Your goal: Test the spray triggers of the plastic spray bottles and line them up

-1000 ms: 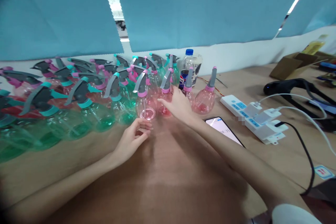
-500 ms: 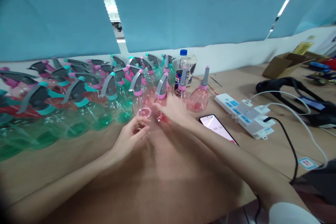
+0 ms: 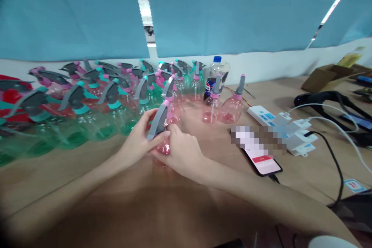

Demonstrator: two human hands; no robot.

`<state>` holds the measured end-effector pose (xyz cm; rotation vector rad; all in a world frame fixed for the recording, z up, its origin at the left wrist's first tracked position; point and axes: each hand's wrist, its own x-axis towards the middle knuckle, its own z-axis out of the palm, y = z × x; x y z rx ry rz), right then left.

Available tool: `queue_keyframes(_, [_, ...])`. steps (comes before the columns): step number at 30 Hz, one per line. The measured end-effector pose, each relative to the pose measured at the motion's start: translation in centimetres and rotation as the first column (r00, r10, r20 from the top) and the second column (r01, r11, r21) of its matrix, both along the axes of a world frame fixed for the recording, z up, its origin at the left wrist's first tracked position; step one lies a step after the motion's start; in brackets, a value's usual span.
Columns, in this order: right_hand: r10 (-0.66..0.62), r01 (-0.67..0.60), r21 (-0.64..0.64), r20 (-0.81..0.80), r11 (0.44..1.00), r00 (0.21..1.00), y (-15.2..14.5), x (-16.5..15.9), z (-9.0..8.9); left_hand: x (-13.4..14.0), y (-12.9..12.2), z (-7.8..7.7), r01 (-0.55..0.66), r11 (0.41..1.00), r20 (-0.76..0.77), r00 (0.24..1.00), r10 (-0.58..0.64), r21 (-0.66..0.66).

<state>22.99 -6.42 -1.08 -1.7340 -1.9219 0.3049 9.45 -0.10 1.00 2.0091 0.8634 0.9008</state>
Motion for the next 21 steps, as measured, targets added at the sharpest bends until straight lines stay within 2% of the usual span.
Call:
queue_keyframes(3, [0.096,-0.096,0.001,0.003,0.995,0.995,0.1,-2.3,-0.6,-1.8,-0.4,0.5,-0.035,0.998,-0.015,0.999,0.036,0.048])
queue_keyframes(8, [0.229,-0.228,0.034,0.002,0.973,0.974,0.6,-5.9,-1.3,-5.2,-0.9,0.0,-0.037,0.999,0.101,0.994,0.034,0.026])
queue_keyframes(12, [0.419,-0.415,0.067,-0.050,0.907,0.907,1.6,-7.7,-1.6,-8.0,-0.9,-0.5,-0.097,0.993,0.109,0.990,0.089,0.071])
queue_keyframes(15, [0.551,-0.549,0.054,-0.120,0.834,0.826,2.5,-7.7,-2.4,-9.6,-0.8,-0.6,-0.143,0.985,0.127,0.983,0.130,0.101])
queue_keyframes(17, [0.590,-0.588,0.051,-0.116,0.807,0.799,3.2,-7.0,-3.4,-10.3,-0.7,-0.5,-0.149,0.983,0.138,0.981,0.134,0.107])
queue_keyframes(19, [0.577,-0.572,0.082,-0.072,0.816,0.813,3.7,-5.7,-4.7,-10.8,-0.6,-0.4,-0.140,0.986,0.128,0.984,0.127,0.095])
queue_keyframes(21, [0.521,-0.518,0.102,-0.001,0.849,0.854,4.0,-4.1,-5.9,-11.1,-0.5,-0.3,-0.133,0.988,0.101,0.987,0.124,0.084])
